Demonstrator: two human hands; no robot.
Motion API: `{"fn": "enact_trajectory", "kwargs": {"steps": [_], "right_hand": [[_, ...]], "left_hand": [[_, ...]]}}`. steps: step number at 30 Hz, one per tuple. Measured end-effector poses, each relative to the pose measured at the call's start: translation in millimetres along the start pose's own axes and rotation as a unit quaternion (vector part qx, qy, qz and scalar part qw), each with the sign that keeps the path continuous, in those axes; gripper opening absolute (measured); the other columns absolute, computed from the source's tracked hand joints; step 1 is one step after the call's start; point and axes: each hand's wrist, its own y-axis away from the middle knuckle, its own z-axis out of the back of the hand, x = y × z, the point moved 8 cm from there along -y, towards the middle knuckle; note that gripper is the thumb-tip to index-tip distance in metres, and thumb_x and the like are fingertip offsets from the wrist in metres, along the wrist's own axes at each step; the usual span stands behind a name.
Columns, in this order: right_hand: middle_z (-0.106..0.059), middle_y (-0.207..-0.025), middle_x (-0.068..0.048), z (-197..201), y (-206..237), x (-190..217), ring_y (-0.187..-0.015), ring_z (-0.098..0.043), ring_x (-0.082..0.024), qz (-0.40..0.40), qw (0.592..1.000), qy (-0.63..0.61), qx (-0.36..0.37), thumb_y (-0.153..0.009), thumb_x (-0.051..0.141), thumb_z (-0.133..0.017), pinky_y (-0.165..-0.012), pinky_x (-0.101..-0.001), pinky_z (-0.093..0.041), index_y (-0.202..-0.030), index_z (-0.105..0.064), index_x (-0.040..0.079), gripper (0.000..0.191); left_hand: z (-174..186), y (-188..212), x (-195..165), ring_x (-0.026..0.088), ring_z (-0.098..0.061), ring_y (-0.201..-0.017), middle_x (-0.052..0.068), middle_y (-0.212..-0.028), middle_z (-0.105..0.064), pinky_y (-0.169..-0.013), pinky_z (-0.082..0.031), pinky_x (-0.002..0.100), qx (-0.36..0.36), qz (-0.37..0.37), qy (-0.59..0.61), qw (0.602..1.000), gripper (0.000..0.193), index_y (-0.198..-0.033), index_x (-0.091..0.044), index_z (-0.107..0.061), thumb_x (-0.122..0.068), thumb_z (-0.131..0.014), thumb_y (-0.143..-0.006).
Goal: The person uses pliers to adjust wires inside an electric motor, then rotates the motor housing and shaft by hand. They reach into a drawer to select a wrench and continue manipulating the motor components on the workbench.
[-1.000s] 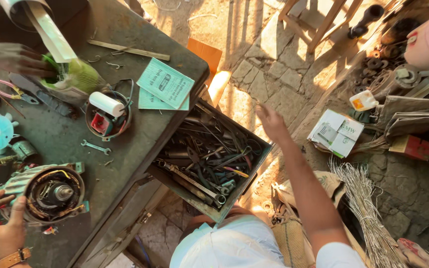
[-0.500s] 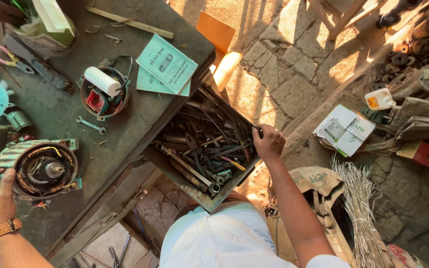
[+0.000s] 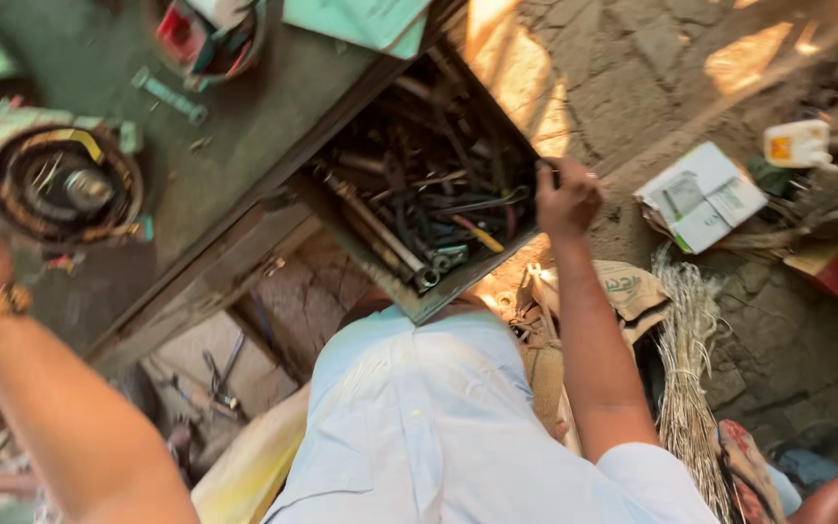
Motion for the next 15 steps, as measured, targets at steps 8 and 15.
{"fn": "enact_trajectory", "kwargs": {"steps": [8, 15], "right_hand": [[-0.076, -0.102, -0.015, 0, 1, 25, -0.09, -0.071, -0.034, 0.004, 1.0, 0.006, 0.014, -0.095, 0.013, -0.075, -0.077, -0.0446, -0.054, -0.104, -0.078, 0.006, 0.012], [-0.076, -0.097, -0.016, 1, 4, 41, -0.087, -0.07, -0.037, 0.008, 1.0, 0.015, 0.011, -0.095, 0.016, -0.076, -0.074, -0.048, -0.052, -0.099, -0.078, 0.004, 0.013]], "left_hand": [[7, 18, -39, 0.022, -0.067, -0.11, 0.011, -0.123, -0.07, -0.1, -0.056, 0.036, -0.035, -0.316, -0.119, 0.94, 0.045, -0.129, 0.0, -0.07, -0.039, -0.069, -0.107], [-9, -5, -1, 0.021, -0.072, -0.127, 0.014, -0.141, -0.072, -0.106, -0.062, 0.035, 0.099, -0.245, 0.016, 0.964, 0.052, -0.15, 0.003, -0.064, -0.038, -0.049, -0.121]]}}
